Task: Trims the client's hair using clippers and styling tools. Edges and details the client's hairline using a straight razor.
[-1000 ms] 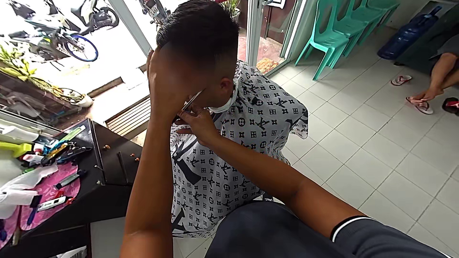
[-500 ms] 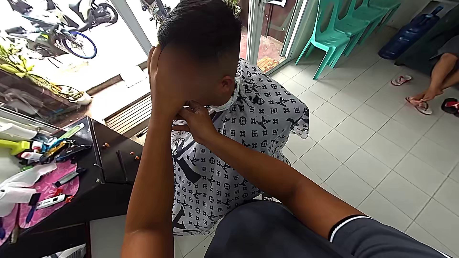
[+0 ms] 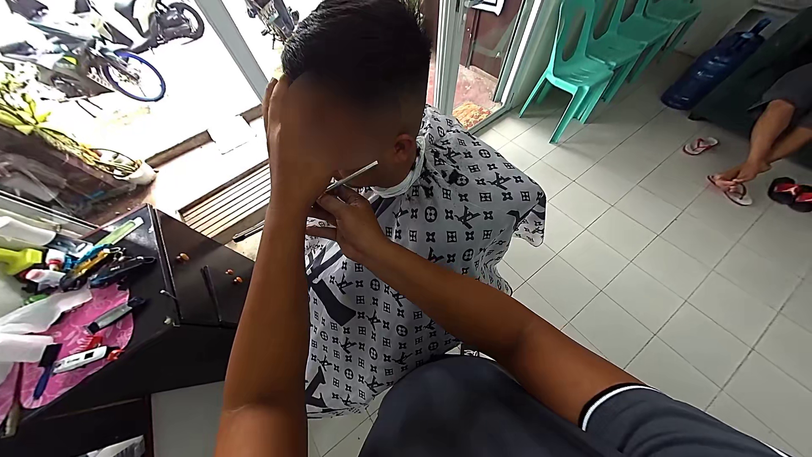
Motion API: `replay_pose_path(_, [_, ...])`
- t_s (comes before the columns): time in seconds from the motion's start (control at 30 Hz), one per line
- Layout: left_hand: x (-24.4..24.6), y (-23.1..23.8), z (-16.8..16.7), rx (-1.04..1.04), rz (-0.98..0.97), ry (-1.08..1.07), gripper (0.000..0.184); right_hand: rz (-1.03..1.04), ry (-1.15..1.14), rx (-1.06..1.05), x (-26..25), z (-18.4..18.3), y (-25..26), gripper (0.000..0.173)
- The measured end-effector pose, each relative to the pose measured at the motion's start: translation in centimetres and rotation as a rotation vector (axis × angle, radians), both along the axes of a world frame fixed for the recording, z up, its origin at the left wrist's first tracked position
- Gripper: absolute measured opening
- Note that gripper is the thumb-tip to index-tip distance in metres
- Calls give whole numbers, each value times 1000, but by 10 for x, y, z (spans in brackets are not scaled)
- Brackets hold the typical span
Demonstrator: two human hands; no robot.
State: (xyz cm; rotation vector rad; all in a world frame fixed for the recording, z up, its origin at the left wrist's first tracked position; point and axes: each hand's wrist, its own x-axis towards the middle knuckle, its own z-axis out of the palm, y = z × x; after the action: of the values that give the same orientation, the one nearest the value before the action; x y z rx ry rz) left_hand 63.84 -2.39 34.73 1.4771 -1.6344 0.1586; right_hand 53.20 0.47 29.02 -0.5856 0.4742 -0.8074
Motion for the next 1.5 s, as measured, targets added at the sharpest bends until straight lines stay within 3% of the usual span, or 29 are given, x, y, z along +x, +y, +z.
replay_pose_path(0.07, [2, 2, -3, 7, 10, 1, 53, 29, 49, -101, -13, -8, 8, 19])
replay_pose_path(0.17, [8, 7, -10, -73, 22, -4, 52, 55, 184, -419, -52, -24, 18, 23])
replay_pose_path(0.33, [0, 16, 0, -265, 77, -20, 40, -90, 294, -868, -148, -51, 1, 25])
replay_pose_path(0.43, [-16, 22, 25, -292, 129, -62, 32, -129, 316, -1120, -215, -54, -34, 31])
replay_pose_path(0.53, [-39, 19, 42, -355, 164, -121, 27, -35, 393, -1243, -275, -53, -80, 35])
replay_pose_path(0.6, [-68, 16, 39, -375, 174, -118, 26, 47, 503, -1344, -310, -54, -115, 39])
replay_pose_path(0.7, [-149, 5, 6, -185, 151, -42, 30, 115, 667, -1592, -341, -52, -170, 36])
replay_pose_path(0.8, [-218, -21, -47, -7, 34, -29, 25, 152, 653, -1781, -347, -41, -213, 34])
replay_pose_path(0.9, [-245, -26, -71, 81, 90, 117, 25, 163, 574, -1853, -340, -28, -241, 33])
replay_pose_path(0.97, [-242, -23, -67, 34, 239, 295, 29, 135, 544, -1830, -329, -19, -254, 32])
replay_pose_path(1.07, [-221, -39, -63, -310, 538, 469, 18, 73, 495, -1807, -303, -6, -264, 31])
replay_pose_path(1.13, [-202, -54, -62, -452, 664, 506, 22, 62, 462, -1831, -278, 6, -263, 30])
replay_pose_path(1.27, [-185, -69, -67, -514, 637, 628, 28, -38, 363, -1958, -228, 30, -258, 25])
replay_pose_path(1.5, [-178, -54, -80, -497, 481, 657, 32, -69, 289, -2179, -177, 52, -247, 23])
